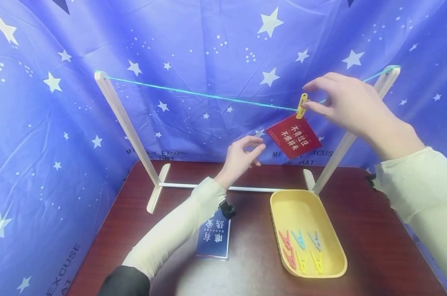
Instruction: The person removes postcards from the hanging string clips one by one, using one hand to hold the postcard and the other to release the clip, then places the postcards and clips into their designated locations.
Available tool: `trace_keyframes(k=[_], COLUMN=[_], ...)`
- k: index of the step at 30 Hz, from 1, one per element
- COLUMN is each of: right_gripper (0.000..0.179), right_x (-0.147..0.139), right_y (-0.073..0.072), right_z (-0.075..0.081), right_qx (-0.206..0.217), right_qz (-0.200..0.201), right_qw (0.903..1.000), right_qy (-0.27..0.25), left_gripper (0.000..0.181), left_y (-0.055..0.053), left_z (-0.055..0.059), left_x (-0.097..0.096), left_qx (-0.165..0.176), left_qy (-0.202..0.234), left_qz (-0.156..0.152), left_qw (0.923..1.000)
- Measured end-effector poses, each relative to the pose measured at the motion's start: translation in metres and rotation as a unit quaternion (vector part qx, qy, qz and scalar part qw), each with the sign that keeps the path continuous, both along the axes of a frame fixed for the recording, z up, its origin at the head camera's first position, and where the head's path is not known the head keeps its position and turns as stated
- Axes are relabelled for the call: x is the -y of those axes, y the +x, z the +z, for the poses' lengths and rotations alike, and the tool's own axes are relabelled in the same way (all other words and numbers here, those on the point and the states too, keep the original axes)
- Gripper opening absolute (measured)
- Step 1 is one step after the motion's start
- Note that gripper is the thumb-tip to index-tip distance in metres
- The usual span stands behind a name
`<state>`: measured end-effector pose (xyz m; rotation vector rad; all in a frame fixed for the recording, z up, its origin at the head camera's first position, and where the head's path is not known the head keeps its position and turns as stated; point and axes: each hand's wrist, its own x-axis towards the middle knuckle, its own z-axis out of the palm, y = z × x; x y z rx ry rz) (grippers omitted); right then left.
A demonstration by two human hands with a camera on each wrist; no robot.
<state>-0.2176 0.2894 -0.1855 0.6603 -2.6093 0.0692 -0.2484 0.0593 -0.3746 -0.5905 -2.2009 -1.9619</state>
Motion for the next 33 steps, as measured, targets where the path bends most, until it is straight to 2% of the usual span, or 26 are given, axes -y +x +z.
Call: trace_keyframes(k=[6, 12, 16, 20, 26, 33], right_gripper=[0.046, 0.054, 0.055, 0.056, 0.055, 0.055], right_x=[-0.004, -0.01, -0.013, -0.014, -0.014, -0.014], right_y=[-0.01, -0.016, -0.019, -0.02, -0.023, -0.024], right_z=[0.0, 0.001, 0.0, -0.003, -0.007, -0.008], right_qx=[0.058, 0.132, 0.162, 0.177, 0.174, 0.19], right_qz=[-0.015, -0.042, -0.054, -0.058, -0.053, -0.052], right_qw=[0.9982, 0.99, 0.9846, 0.9811, 0.9813, 0.9762], right_qy=[0.007, -0.025, -0.041, -0.051, -0.063, -0.092], left_gripper=[0.027, 0.03, 0.031, 0.031, 0.029, 0.027], left_y=[0.0, -0.001, -0.003, -0.004, -0.004, -0.004], left_z=[0.006, 0.016, 0.019, 0.021, 0.023, 0.021], left_x=[-0.01, -0.014, -0.017, -0.019, -0.021, -0.02], left_qx=[0.02, 0.031, 0.041, 0.043, 0.037, 0.032], left_qy=[0.026, 0.041, 0.042, 0.043, 0.042, 0.037], left_qz=[0.0, 0.002, -0.003, -0.007, -0.002, 0.003], left_qw=[0.9995, 0.9987, 0.9983, 0.9981, 0.9984, 0.9988])
